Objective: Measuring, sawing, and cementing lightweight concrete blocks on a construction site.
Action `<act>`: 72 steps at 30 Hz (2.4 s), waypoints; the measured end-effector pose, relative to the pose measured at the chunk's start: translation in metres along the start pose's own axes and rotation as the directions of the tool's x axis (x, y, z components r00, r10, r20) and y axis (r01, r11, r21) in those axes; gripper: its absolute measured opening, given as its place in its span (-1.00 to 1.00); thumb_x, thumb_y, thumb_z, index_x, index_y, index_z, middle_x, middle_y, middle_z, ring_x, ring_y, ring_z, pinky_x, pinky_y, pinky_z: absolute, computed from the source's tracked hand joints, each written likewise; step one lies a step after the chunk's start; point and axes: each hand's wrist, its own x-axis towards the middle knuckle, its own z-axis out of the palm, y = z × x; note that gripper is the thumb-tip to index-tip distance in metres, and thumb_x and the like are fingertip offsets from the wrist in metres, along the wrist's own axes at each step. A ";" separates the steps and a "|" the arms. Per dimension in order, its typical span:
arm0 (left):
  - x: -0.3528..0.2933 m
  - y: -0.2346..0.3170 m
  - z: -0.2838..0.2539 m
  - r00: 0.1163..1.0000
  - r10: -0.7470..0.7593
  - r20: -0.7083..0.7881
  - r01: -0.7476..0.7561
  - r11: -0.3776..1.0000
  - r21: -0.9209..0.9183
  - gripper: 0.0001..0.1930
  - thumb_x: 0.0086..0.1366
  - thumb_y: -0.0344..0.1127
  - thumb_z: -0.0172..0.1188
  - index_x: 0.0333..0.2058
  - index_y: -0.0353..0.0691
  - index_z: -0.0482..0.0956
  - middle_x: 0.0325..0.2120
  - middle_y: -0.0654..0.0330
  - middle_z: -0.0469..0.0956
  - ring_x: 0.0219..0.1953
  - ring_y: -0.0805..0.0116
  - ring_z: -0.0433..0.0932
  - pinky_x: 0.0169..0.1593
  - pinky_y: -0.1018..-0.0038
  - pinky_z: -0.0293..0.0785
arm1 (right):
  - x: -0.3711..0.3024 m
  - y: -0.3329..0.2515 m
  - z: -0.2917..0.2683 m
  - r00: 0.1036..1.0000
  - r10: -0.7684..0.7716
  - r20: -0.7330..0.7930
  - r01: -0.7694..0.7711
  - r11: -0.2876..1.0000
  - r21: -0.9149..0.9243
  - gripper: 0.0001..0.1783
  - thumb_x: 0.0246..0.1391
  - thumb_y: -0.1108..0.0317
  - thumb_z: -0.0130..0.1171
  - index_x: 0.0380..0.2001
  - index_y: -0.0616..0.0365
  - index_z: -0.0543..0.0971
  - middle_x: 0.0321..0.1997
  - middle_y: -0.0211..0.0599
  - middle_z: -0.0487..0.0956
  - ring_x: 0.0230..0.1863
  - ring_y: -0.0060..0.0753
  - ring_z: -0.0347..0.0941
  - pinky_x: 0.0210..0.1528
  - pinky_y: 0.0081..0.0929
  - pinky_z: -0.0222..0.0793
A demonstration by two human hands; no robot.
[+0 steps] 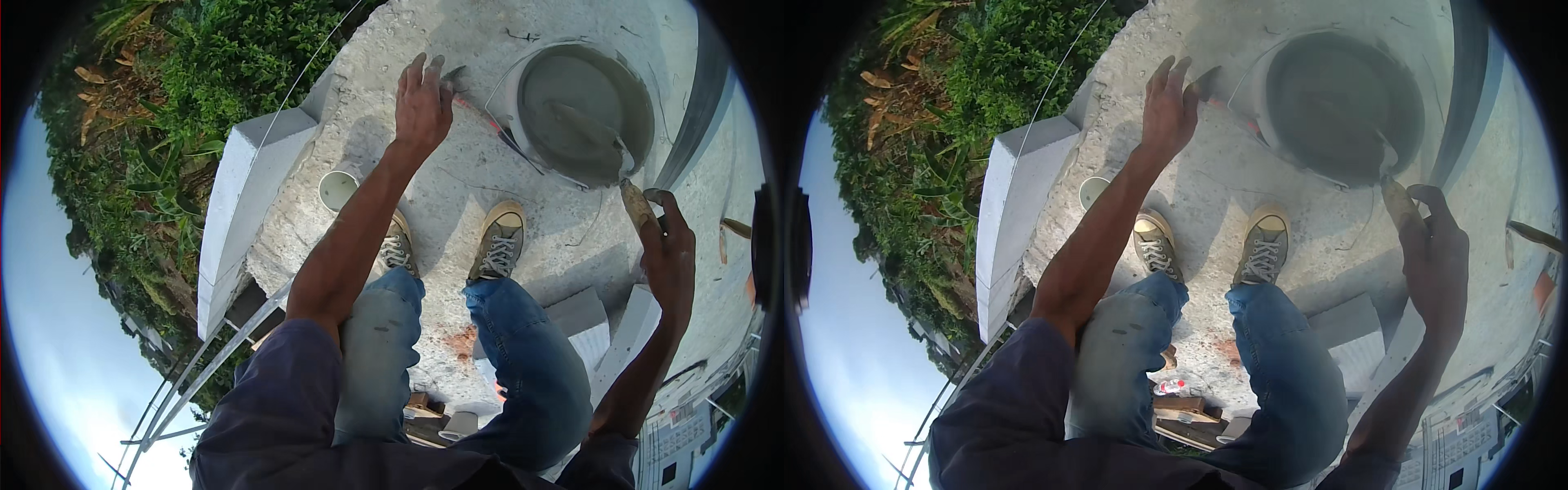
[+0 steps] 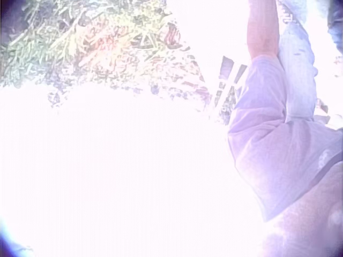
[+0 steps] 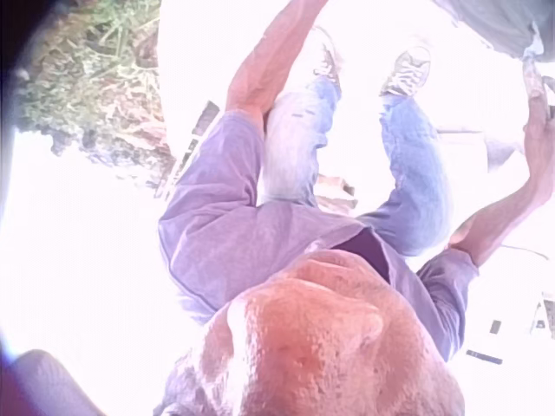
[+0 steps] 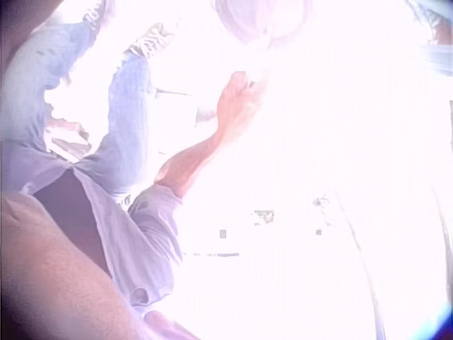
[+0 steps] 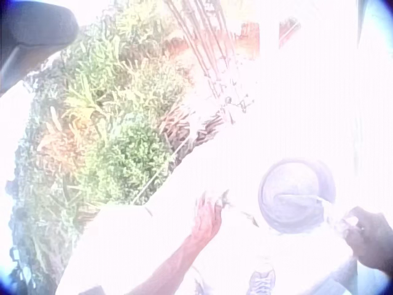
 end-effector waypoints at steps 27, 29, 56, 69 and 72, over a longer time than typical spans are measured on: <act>-0.137 0.010 0.015 0.886 0.123 0.447 -0.104 0.992 -0.065 -0.54 0.18 -0.26 0.23 0.04 -0.25 0.41 -0.17 -0.01 0.44 -0.05 -0.08 0.48 -0.03 0.14 0.50 | 0.036 0.053 0.030 0.943 -0.310 -0.122 0.225 0.862 -0.454 -0.77 0.20 0.34 0.05 -0.17 0.26 0.52 -0.65 -0.20 0.45 -0.68 -0.38 0.42 -0.59 -0.35 0.33; -0.161 0.005 0.006 0.883 0.155 0.444 -0.084 0.981 -0.175 -0.52 0.18 -0.26 0.26 0.06 -0.24 0.41 -0.16 -0.02 0.43 -0.06 -0.07 0.49 -0.04 0.16 0.51 | 0.058 0.029 0.065 0.998 -0.052 0.029 0.055 0.991 -0.124 -0.63 0.21 0.19 0.08 -0.07 0.28 0.47 -0.64 -0.28 0.42 -0.73 -0.45 0.37 -0.69 -0.41 0.28; -0.273 -0.048 -0.032 0.817 0.262 0.514 -0.094 0.939 -0.330 -0.76 0.23 -0.30 0.15 -0.14 -0.17 0.58 -0.31 0.10 0.56 -0.21 0.07 0.58 -0.13 0.23 0.52 | 0.005 0.077 0.068 0.994 -0.106 0.020 0.050 0.615 0.787 -0.57 0.32 -0.05 -0.04 -0.07 0.11 0.41 -0.56 -0.29 0.46 -0.79 -0.60 0.29 -0.81 -0.70 0.18; -0.272 -0.053 -0.037 0.804 0.254 0.538 -0.073 0.940 -0.334 -0.76 0.24 -0.28 0.11 -0.16 -0.23 0.54 -0.30 0.05 0.55 -0.19 0.04 0.58 -0.09 0.18 0.51 | 0.100 -0.116 0.070 0.870 -0.337 0.359 0.194 0.905 0.379 -0.51 0.26 0.03 0.12 0.04 0.20 0.40 -0.56 -0.31 0.46 -0.73 -0.57 0.33 -0.74 -0.61 0.21; -0.270 -0.052 -0.029 0.818 0.275 0.506 -0.071 0.920 -0.386 -0.76 0.23 -0.28 0.11 -0.16 -0.23 0.54 -0.28 0.04 0.56 -0.19 0.03 0.58 -0.09 0.19 0.51 | 0.141 -0.173 0.093 0.746 -0.435 0.505 0.426 0.894 0.141 -0.54 0.24 0.04 0.15 0.04 0.15 0.45 -0.55 -0.34 0.46 -0.69 -0.62 0.34 -0.70 -0.62 0.21</act>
